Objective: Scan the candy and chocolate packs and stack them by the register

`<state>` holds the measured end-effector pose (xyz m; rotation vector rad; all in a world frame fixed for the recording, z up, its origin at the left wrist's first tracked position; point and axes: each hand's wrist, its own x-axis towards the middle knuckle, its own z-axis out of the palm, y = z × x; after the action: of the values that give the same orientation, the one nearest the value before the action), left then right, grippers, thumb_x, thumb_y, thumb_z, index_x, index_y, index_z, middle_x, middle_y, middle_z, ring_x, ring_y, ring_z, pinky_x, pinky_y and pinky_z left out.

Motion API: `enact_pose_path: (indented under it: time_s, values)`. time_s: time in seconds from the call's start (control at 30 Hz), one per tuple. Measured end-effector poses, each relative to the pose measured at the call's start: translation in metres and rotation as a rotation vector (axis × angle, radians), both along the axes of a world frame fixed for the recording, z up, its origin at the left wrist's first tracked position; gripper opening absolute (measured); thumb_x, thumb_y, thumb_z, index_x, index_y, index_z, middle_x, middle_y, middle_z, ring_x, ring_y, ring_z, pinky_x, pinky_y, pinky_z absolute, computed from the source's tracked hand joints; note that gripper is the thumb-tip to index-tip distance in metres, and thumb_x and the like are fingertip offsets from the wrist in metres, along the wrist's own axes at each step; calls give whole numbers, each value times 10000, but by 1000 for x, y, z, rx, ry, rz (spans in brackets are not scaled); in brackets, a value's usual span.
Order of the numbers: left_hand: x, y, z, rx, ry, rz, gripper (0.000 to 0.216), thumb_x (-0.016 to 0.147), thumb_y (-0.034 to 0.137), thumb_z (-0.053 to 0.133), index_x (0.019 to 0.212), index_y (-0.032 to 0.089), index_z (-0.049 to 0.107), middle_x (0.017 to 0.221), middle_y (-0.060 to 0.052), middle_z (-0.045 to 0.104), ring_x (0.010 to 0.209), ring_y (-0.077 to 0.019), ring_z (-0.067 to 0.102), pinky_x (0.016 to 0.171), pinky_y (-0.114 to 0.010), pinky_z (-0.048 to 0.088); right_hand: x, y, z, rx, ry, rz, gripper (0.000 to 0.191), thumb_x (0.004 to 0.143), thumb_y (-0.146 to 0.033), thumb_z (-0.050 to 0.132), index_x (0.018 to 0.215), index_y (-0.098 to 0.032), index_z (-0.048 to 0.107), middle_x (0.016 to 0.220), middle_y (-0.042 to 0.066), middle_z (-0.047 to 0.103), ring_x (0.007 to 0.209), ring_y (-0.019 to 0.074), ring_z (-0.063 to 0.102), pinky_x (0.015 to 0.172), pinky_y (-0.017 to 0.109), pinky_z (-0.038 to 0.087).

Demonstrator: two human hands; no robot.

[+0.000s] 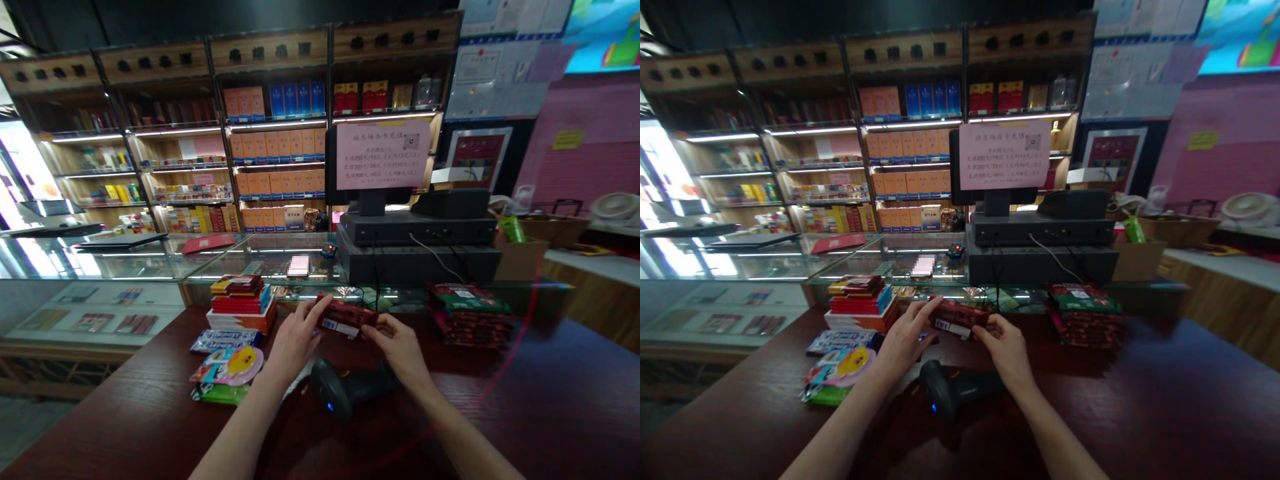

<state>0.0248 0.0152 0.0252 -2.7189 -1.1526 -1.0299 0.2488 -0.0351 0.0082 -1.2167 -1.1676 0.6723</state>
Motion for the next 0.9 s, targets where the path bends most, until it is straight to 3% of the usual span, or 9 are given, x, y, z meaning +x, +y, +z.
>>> enact_pose_path:
  time_s: [0.17, 0.37, 0.53, 0.7, 0.8, 0.9]
  values:
    - [0, -1, 1, -140, -141, -115, 794, 861, 89, 542, 1502, 440, 233, 1365, -33, 469, 1166, -214, 587, 1025, -408, 496, 3, 2, -6, 15, -100, -72, 387, 715, -573, 715, 730, -196, 629, 696, 22, 709, 696, 226, 678, 648, 294, 499]
    - [4, 0, -5, -198, -400, -298, 664, 851, 122, 586, 1446, 325, 374, 1461, -67, 439, 1375, -243, 437, 1165, -453, 366, 4, 3, -10, 47, -86, -47, 357, 734, -471, 732, 964, -203, 686, 976, 70, 765, 907, 268, 717, 814, 365, 556]
    - [10, -2, -6, -362, -593, -324, 634, 891, 213, 595, 1456, 280, 316, 1451, -97, 495, 1330, -239, 506, 1128, -455, 418, 2, 2, -12, 203, -270, -97, 391, 743, -394, 752, 1092, -225, 698, 1155, 81, 725, 1066, 278, 684, 975, 428, 532]
    - [11, 0, -6, -459, -671, -354, 758, 827, 188, 655, 1472, 279, 266, 1480, -105, 465, 1291, -247, 549, 1075, -440, 485, 4, 3, -14, 316, -482, -131, 510, 788, -377, 741, 1263, -225, 636, 1290, 92, 667, 1188, 286, 631, 1049, 434, 504]
    - [8, 6, -10, -417, -658, -374, 799, 812, 169, 664, 1485, 285, 251, 1504, -115, 427, 1300, -261, 540, 1052, -443, 507, 7, 3, -16, 386, -588, -117, 503, 841, -338, 702, 1320, -231, 596, 1326, 95, 642, 1226, 277, 609, 1068, 428, 496]
    - [4, 11, -12, -240, -569, -333, 771, 813, 153, 666, 1474, 305, 301, 1558, -101, 340, 1402, -282, 422, 1114, -467, 444, 10, 2, -16, 452, -676, -96, 498, 891, -291, 654, 1374, -255, 544, 1358, 86, 613, 1259, 256, 585, 1089, 417, 485]
